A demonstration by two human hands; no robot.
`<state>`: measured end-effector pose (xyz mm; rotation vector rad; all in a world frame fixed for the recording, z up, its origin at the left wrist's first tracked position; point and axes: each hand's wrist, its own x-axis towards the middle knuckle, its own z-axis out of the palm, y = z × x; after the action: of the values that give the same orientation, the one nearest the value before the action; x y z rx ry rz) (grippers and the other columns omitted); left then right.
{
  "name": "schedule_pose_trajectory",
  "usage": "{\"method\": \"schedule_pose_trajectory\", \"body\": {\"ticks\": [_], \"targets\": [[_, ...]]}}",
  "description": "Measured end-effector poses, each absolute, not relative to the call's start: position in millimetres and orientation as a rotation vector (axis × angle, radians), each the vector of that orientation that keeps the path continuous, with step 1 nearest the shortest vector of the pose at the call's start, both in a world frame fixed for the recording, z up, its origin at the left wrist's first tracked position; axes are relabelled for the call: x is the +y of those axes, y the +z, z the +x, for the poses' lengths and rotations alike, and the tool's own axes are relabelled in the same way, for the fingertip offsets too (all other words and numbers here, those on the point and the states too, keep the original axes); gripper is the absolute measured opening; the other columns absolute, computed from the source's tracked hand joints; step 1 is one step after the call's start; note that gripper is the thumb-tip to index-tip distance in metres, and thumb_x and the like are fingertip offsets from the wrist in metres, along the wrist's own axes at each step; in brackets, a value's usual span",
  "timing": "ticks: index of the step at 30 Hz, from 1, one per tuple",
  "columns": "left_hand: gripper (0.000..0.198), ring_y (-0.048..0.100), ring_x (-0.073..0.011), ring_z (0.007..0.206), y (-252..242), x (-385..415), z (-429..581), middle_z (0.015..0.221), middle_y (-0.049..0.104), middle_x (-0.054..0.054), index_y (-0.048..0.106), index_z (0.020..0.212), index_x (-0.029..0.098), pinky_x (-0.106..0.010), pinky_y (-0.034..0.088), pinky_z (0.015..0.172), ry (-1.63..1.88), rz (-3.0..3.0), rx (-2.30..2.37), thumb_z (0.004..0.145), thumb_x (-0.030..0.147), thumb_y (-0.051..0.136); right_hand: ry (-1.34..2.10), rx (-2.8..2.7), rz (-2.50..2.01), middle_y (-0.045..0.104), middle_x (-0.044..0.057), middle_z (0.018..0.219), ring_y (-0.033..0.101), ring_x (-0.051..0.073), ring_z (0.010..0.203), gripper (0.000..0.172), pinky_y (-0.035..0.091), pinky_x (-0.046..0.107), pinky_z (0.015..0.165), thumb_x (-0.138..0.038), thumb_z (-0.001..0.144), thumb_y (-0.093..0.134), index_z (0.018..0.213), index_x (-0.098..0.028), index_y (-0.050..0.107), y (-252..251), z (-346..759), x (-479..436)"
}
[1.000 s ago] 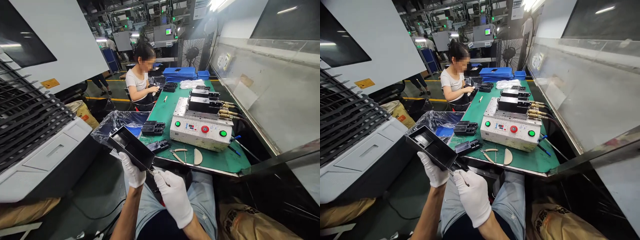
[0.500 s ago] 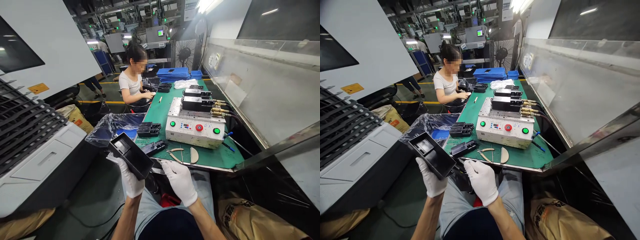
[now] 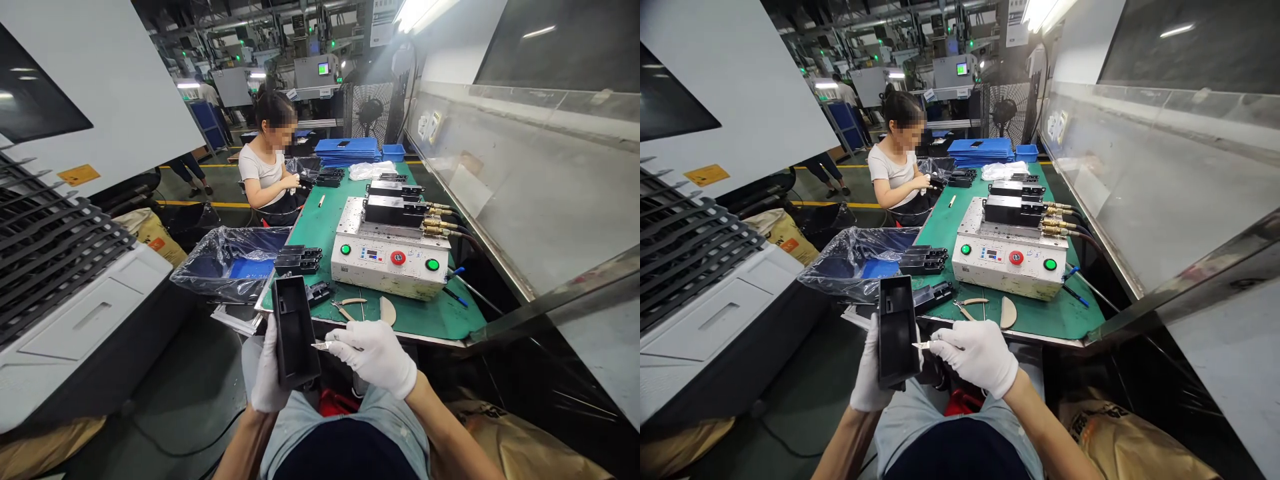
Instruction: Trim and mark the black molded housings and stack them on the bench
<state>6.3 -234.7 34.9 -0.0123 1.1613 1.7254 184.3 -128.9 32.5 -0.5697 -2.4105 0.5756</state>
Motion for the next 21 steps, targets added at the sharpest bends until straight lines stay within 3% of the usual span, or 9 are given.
{"method": "schedule_pose_trajectory", "body": {"ticks": [8,16,21], "targets": [[0.042,0.076,-0.0167,0.092,35.1,-245.4,18.1,0.105,0.080,-0.004,0.078,0.113,0.021,-0.023,0.062,0.091,1.685,0.022,1.083,0.085,0.053,0.078,0.437,-2.385,-0.575,0.065,0.001,0.063,0.057,0.012,0.060,0.053,0.030,0.027,0.062,-0.056,0.108,0.043,0.090,-0.025,0.082,40.0,183.5,-118.3],[0.057,0.073,-0.0334,0.107,18.0,-267.1,27.3,0.100,0.080,-0.013,0.081,0.102,0.015,-0.041,0.062,0.096,1.503,0.165,1.244,0.079,0.068,0.076,0.406,-2.220,-0.987,0.072,0.003,0.069,0.065,0.015,0.068,0.045,0.038,0.025,0.061,-0.057,0.104,0.053,0.086,-0.026,0.082,38.7,168.5,-67.8],[0.063,0.070,-0.0366,0.107,20.9,-252.4,28.0,0.094,0.080,-0.013,0.080,0.094,0.015,-0.043,0.061,0.092,1.665,0.487,1.545,0.079,0.075,0.070,0.815,-1.861,-0.985,0.076,0.005,0.078,0.070,0.020,0.074,0.045,0.049,0.028,0.064,-0.054,0.105,0.051,0.088,-0.024,0.080,47.5,159.0,-105.9]]}}
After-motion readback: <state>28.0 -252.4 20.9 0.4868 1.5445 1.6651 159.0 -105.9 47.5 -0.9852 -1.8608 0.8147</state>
